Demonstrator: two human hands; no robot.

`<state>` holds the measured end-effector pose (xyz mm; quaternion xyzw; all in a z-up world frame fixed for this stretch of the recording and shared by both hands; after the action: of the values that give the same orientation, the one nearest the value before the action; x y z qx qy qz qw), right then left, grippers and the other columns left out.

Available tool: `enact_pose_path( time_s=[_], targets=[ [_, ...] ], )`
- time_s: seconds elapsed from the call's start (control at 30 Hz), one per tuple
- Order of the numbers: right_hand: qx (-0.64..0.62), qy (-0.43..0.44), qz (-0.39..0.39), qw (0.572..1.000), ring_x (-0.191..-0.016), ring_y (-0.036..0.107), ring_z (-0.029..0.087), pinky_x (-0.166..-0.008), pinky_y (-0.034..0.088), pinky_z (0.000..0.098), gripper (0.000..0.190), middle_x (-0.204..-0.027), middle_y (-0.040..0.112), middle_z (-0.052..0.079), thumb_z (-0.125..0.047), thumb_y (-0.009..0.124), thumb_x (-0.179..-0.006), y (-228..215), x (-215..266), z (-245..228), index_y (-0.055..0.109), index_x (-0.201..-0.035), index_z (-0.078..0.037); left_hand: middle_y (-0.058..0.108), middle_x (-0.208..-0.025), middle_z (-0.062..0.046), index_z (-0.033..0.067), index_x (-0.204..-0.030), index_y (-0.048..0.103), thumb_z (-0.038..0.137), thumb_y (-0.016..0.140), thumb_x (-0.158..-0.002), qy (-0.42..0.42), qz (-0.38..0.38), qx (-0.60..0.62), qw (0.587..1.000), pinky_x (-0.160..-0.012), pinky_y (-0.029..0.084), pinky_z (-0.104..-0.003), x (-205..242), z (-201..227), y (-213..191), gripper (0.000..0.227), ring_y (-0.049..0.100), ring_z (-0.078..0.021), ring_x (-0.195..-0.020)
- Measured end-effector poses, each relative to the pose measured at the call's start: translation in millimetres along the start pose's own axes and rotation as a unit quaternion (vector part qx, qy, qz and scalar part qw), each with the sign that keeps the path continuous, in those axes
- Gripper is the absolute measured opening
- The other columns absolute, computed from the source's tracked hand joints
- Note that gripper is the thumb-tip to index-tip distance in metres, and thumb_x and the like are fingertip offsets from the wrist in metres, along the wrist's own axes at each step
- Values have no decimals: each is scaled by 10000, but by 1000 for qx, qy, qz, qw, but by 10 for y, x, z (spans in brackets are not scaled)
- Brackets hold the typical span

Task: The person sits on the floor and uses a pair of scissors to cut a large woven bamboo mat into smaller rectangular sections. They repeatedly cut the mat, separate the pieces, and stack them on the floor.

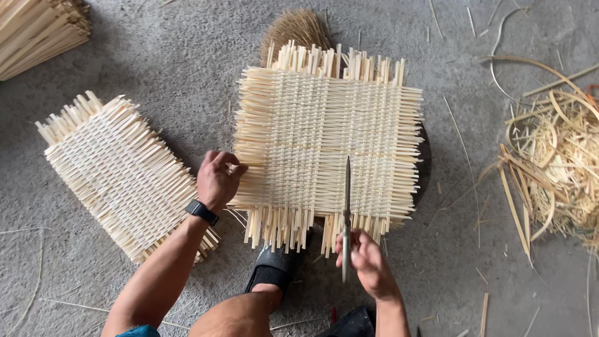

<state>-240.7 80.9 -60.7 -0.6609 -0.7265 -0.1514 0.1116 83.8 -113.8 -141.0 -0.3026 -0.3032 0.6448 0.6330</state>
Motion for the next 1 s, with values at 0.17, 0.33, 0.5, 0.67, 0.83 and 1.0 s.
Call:
enact_pose_path(
  time_s=[0.17,0.33,0.5,0.67,0.83,1.0],
  targets=[
    [124,163,67,977,-442,652,186,-388,582,352,334,-569,616,76,-368,715,-839,71,475,651,645,-808,-44,683,-1015,-75,63,-986,677,239,780,-938,-26,-15,97,995,-773,533,-384,28,39,-23,209,651,-217,-919],
    [-23,224,42,973,-512,587,123,-448,522,299,446,-617,557,21,-451,560,-998,259,760,995,593,-829,-39,667,-1021,-90,73,-972,700,225,795,-925,-41,24,115,992,-712,559,-352,58,86,-94,186,654,-199,-865],
    [19,291,33,956,-522,576,130,-469,565,313,479,-635,537,24,-481,568,-988,332,873,1022,611,-858,-22,719,-1104,-88,78,-997,709,165,792,-945,10,71,134,988,-746,567,-318,73,153,-130,131,676,-176,-923],
    [-14,321,41,946,-515,575,138,-464,568,324,506,-627,532,29,-520,543,-965,336,821,934,610,-868,-28,691,-1233,-124,62,-996,653,147,768,-984,31,86,184,979,-773,606,-293,52,110,-124,144,682,-166,-997],
    [16,244,62,968,-498,595,145,-458,550,311,508,-608,546,36,-522,555,-957,420,744,925,628,-874,-26,724,-1010,-80,51,-1030,643,170,753,-964,-121,15,256,959,-682,574,-287,11,75,-114,174,664,-145,-825],
    [12,219,92,971,-480,561,130,-436,551,304,533,-599,525,27,-552,538,-959,539,460,951,608,-899,-27,708,-976,-73,44,-1024,637,178,757,-962,-139,1,312,940,-674,581,-244,68,98,-136,190,650,-112,-789]
  ],
)
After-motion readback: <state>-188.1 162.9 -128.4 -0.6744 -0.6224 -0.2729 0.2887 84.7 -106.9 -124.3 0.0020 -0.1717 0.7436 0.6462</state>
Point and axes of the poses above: each hand's wrist, its own x-axis away from the middle knuckle, its own y-axis out of the palm, z = x × y, the point moved 4 cm from there along -x, towards the middle knuckle
